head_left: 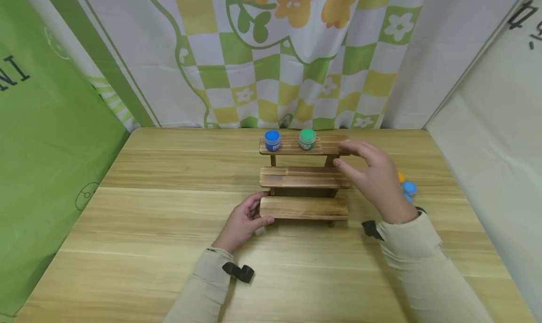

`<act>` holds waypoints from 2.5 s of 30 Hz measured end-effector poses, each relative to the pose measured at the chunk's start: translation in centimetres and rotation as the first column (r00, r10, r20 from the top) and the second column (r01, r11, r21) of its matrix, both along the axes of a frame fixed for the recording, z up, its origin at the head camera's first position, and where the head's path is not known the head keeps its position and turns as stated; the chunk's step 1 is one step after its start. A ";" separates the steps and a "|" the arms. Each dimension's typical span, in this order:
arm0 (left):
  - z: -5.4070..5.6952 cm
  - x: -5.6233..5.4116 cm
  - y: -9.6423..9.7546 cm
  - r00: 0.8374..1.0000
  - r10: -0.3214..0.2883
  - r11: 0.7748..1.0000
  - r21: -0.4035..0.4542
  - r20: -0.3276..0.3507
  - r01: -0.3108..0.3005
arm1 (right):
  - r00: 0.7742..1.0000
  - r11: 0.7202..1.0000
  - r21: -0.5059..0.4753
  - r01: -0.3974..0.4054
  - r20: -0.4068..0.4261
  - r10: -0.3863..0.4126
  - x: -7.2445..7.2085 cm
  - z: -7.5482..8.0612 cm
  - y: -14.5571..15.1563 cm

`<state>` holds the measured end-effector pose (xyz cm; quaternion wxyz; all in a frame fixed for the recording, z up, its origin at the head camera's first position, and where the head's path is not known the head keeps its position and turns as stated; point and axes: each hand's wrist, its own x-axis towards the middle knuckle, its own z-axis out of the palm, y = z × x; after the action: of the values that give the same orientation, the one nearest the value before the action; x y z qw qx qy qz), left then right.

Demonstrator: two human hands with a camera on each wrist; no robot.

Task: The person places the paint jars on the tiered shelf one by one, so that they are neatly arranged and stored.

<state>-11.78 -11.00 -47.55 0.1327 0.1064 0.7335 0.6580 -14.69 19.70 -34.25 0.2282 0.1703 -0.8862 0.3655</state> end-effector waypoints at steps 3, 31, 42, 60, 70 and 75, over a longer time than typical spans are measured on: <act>0.0 0.0 0.0 1.000 -0.001 1.000 0.002 -0.001 0.001 | 1.000 1.000 0.001 0.004 -0.006 -0.004 0.3 -0.1 0.2; -0.1 -0.1 -0.1 1.000 0.002 1.000 0.004 -0.008 -0.002 | 0.911 0.971 -0.204 0.125 0.411 -0.031 3.2 -0.9 4.0; 0.0 0.0 0.0 1.000 0.006 1.000 0.015 0.004 -0.006 | 0.854 0.976 -0.139 0.166 0.515 -0.072 4.6 -1.3 7.0; -0.1 0.0 0.1 1.000 0.011 1.000 0.017 0.008 -0.011 | 0.903 0.985 -0.062 0.160 0.413 -0.120 6.6 -3.6 12.0; -0.2 0.0 0.0 1.000 0.006 1.000 0.014 -0.002 -0.006 | 0.840 0.980 0.081 0.179 0.507 -0.195 7.2 -4.6 14.8; -0.3 0.0 0.0 1.000 0.006 1.000 0.013 -0.002 -0.006 | 0.854 0.979 0.075 0.190 0.479 -0.202 7.2 -5.4 15.6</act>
<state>-11.74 -10.98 -47.86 0.1292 0.1055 0.7298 0.6630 -7.48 35.32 -39.61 0.0331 -0.0148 -0.9323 0.3600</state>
